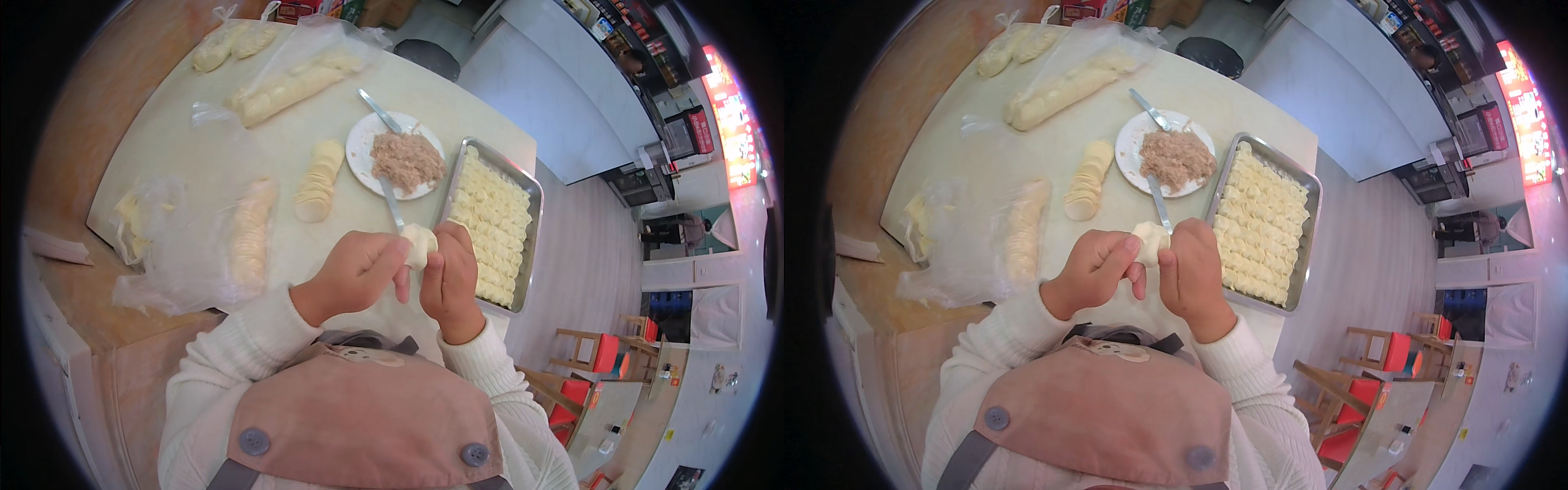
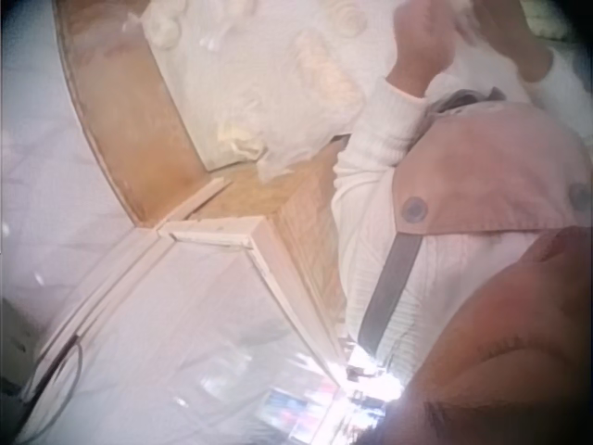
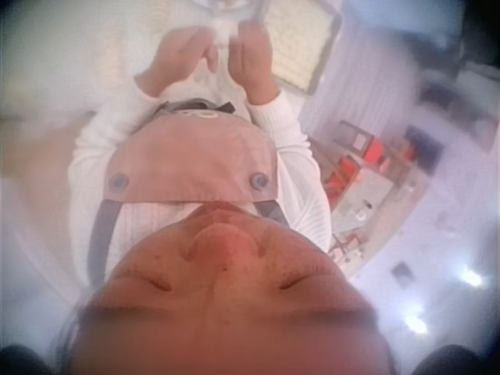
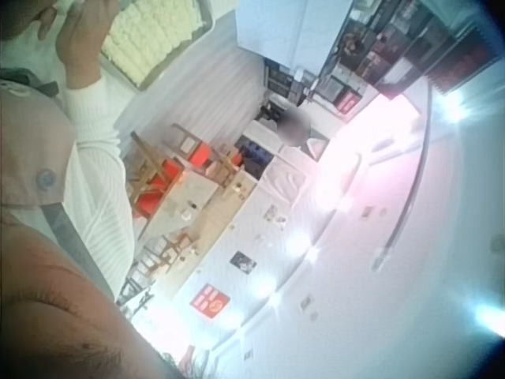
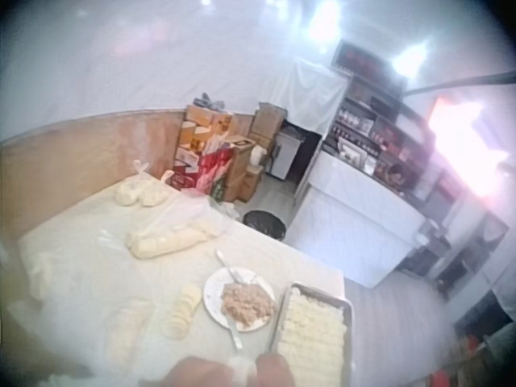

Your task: The person repeatedly scoops filling onto round dough wrappers, folds and pleats them into dumplings, and places them in a metal tray. The person then moves the tray and retrieves an empty tray from a cabinet.

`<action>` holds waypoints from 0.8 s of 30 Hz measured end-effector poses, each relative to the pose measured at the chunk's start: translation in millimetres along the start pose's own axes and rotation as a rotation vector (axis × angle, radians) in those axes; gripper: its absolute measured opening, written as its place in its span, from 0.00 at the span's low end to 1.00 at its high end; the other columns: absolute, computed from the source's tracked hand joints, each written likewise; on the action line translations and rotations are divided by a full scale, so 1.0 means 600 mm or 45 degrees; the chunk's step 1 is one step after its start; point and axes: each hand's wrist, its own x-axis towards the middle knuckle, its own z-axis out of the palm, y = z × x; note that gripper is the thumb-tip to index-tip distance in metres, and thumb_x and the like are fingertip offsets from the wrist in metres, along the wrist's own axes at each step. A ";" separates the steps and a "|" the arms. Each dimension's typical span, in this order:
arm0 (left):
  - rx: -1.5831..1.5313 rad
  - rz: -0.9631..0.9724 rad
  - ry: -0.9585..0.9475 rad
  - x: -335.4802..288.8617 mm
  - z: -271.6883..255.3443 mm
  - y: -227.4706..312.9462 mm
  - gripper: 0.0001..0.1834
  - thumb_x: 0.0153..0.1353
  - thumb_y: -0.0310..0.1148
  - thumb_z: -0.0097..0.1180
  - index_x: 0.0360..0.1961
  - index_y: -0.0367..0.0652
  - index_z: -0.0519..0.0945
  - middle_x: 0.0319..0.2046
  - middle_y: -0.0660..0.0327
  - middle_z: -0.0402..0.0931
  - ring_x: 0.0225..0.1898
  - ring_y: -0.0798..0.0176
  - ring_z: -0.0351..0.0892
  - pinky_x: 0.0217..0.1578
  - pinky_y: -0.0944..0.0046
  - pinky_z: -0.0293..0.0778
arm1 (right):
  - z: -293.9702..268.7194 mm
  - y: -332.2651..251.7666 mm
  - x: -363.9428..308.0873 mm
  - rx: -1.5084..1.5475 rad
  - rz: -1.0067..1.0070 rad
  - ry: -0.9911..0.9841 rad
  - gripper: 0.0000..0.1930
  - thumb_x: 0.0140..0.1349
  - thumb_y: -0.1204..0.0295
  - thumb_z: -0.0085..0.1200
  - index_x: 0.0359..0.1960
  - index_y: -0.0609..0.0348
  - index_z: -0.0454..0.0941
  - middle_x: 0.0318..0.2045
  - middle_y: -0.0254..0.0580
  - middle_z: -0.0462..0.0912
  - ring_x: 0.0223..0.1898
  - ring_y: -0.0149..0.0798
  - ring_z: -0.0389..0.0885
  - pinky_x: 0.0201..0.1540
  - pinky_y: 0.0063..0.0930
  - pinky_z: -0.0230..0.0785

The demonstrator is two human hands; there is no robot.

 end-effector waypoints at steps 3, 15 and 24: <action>0.196 0.112 -0.088 0.003 -0.004 0.004 0.18 0.70 0.36 0.42 0.27 0.37 0.78 0.17 0.63 0.76 0.18 0.65 0.72 0.24 0.64 0.69 | 0.004 0.000 -0.006 0.107 -0.045 0.079 0.15 0.70 0.67 0.41 0.28 0.65 0.71 0.25 0.50 0.69 0.29 0.51 0.66 0.33 0.42 0.60; -0.041 -0.042 -0.034 0.018 0.015 0.010 0.23 0.62 0.29 0.59 0.56 0.37 0.68 0.39 0.60 0.79 0.34 0.72 0.80 0.36 0.69 0.76 | 0.008 0.005 -0.011 0.160 0.165 0.230 0.09 0.67 0.69 0.48 0.37 0.64 0.74 0.34 0.48 0.75 0.36 0.48 0.73 0.41 0.38 0.66; 0.561 0.197 0.195 0.065 0.007 -0.055 0.28 0.58 0.33 0.63 0.58 0.42 0.67 0.34 0.58 0.80 0.26 0.65 0.79 0.28 0.68 0.73 | 0.008 0.050 0.012 0.279 0.450 0.073 0.09 0.65 0.71 0.51 0.38 0.64 0.79 0.34 0.48 0.81 0.36 0.46 0.78 0.42 0.35 0.71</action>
